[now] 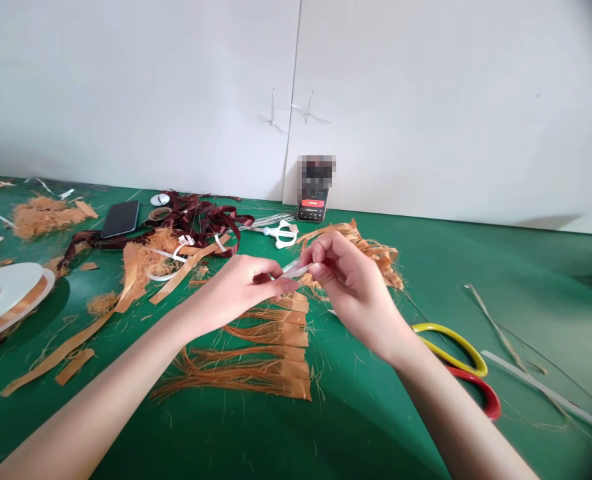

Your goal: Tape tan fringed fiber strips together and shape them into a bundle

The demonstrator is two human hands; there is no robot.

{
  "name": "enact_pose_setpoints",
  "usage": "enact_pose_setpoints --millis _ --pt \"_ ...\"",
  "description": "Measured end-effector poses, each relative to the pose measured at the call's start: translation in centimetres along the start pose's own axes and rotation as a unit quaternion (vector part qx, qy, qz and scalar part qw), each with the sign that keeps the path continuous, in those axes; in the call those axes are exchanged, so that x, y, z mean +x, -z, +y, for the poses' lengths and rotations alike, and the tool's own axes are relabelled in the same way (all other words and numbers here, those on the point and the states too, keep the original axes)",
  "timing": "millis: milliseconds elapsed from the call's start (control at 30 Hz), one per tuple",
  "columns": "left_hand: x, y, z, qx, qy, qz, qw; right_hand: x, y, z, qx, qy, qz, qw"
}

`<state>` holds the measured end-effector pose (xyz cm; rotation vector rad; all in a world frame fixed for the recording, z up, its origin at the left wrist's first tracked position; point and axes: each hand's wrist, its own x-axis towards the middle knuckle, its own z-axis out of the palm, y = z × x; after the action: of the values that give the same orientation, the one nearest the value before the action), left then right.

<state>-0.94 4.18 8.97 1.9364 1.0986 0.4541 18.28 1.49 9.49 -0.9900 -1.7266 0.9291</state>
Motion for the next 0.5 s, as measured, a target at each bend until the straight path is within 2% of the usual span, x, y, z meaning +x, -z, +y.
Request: enact_pose_setpoints --millis 133,300,500 --pt "0.1 0.1 0.1 0.000 0.002 -0.031 1.000 0.0 0.2 -0.6 0.104 0.019 0.022 0.994" --pt "0.0 0.8 0.1 0.008 -0.008 -0.065 0.998 0.2 0.7 -0.8 0.236 0.007 0.055 0.970" --pt "-0.1 2.1 -0.4 0.025 0.006 -0.098 0.995 0.4 1.5 -1.2 0.288 0.010 0.096 0.953"
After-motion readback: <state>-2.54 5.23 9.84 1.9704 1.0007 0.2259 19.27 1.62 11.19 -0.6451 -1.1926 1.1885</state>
